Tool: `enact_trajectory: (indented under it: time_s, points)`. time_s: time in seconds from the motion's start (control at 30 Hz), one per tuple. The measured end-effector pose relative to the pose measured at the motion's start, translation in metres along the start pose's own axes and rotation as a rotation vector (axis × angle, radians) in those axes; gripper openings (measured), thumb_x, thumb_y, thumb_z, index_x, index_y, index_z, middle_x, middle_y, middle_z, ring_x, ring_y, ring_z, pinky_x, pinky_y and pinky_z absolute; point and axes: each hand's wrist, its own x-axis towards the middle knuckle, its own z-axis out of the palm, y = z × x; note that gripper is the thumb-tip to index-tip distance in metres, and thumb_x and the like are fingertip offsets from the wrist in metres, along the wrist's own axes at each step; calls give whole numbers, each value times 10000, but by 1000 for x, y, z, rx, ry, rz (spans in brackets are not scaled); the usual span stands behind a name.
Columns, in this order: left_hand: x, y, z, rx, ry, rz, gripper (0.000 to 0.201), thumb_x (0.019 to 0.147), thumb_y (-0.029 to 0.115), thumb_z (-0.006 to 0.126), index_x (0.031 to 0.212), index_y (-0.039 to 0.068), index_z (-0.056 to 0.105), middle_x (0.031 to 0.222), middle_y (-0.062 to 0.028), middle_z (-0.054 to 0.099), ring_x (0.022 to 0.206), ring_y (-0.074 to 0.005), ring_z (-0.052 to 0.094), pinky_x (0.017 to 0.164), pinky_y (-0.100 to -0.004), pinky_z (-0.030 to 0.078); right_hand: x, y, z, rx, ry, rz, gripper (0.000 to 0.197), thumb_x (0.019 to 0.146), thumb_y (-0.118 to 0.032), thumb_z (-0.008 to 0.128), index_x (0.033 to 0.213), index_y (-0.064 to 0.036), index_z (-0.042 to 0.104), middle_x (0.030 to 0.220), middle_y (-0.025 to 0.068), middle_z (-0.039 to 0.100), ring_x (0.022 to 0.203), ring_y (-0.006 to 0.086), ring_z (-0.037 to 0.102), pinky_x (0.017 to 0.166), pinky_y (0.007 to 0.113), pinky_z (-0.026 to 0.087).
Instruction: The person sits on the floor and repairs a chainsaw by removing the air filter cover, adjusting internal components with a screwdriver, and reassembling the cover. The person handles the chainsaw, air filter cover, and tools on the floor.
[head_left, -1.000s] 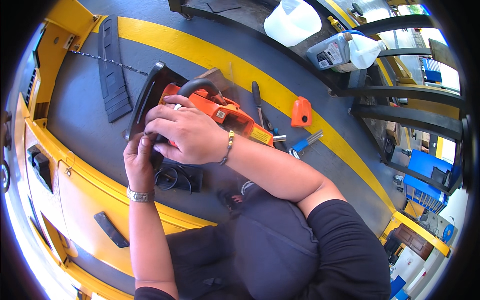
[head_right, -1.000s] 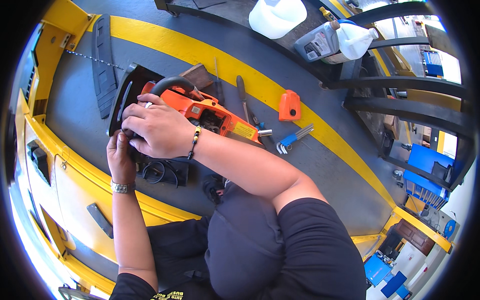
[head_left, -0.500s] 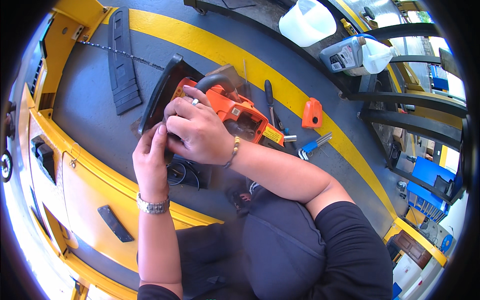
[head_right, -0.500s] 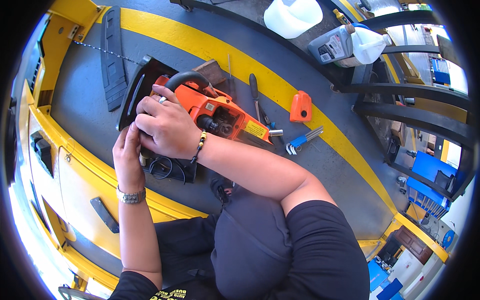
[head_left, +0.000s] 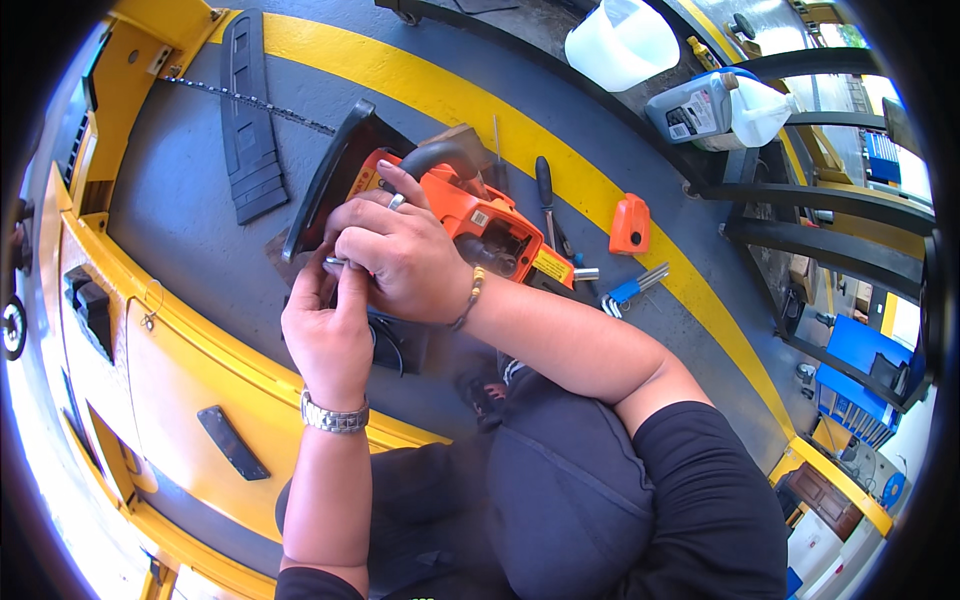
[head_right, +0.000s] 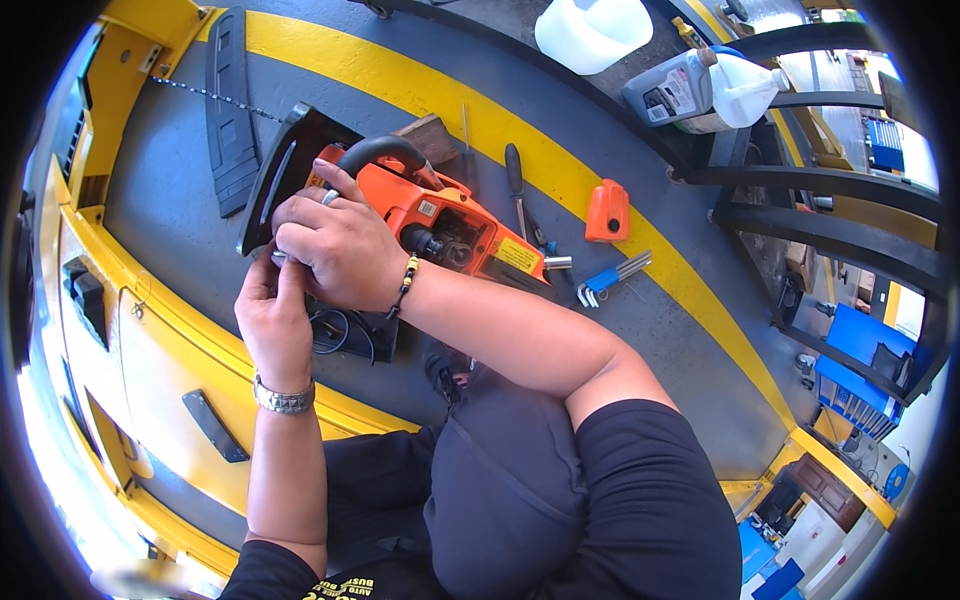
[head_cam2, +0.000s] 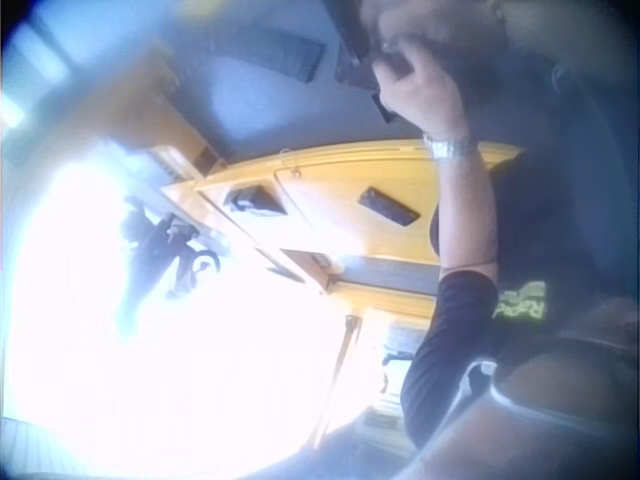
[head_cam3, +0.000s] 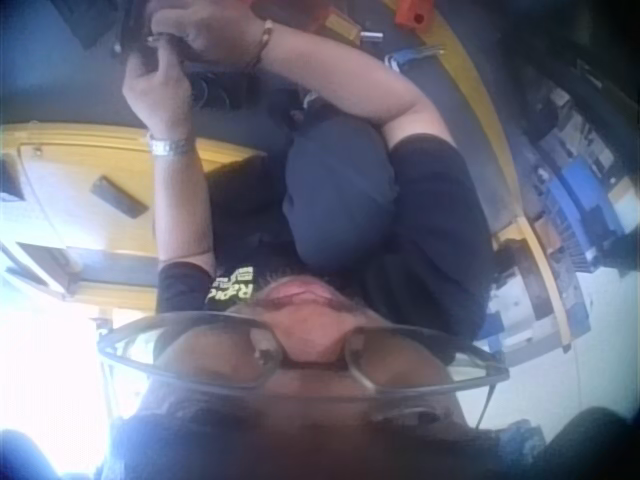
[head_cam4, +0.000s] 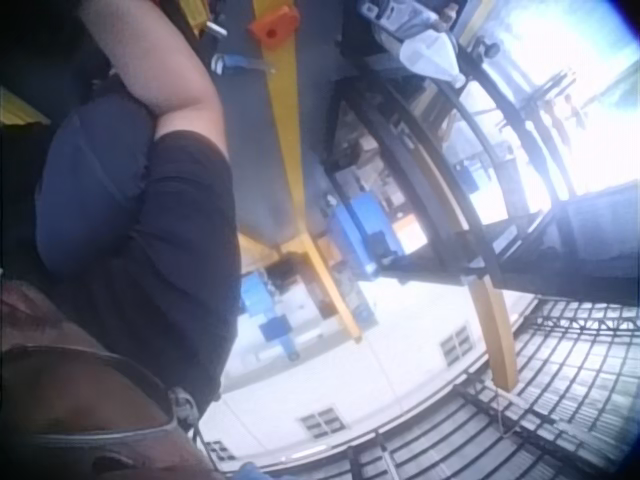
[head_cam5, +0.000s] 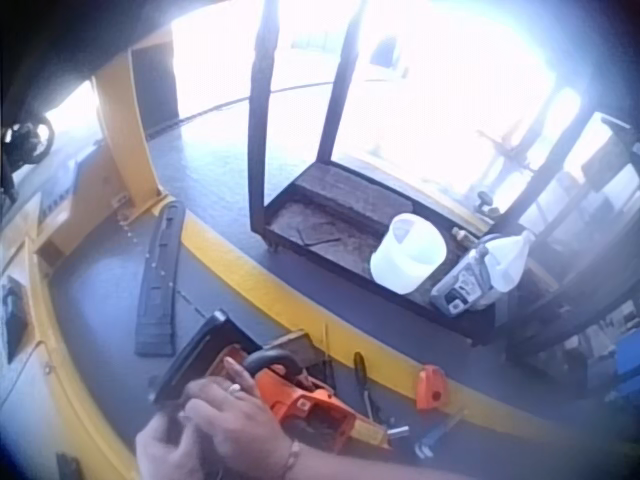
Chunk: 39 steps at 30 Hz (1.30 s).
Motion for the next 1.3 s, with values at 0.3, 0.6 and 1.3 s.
enact_trajectory:
  time_s: [0.3, 0.6, 1.3]
  points:
    - [2, -9, 2, 87, 118, 129, 198, 999, 118, 700, 1131, -25, 664, 988, -66, 722, 850, -94, 647, 793, -249, 532, -1, 0, -5, -16, -60, 15, 304, 795, -203, 822, 1052, -146, 672, 1066, 12, 711, 1088, 215, 683, 1211, 506, 305]
    - [15, -47, -14, -114, -4, 295, 272, 1104, 181, 548, 1221, -35, 665, 1097, -80, 713, 997, -112, 631, 887, -272, 527, 3, 0, -9, -22, -54, -15, 319, 827, -217, 807, 1126, -180, 704, 1076, 4, 708, 1030, 195, 692, 1167, 470, 355]
    - [32, -32, -36, -474, -343, -131, 346, 1086, 194, 554, 1329, -41, 624, 1202, -82, 689, 1074, -129, 637, 937, -275, 512, 10, -6, -20, -98, -241, 22, 318, 839, -218, 798, 1140, -191, 698, 1089, 29, 690, 1037, 233, 685, 1186, 516, 340]
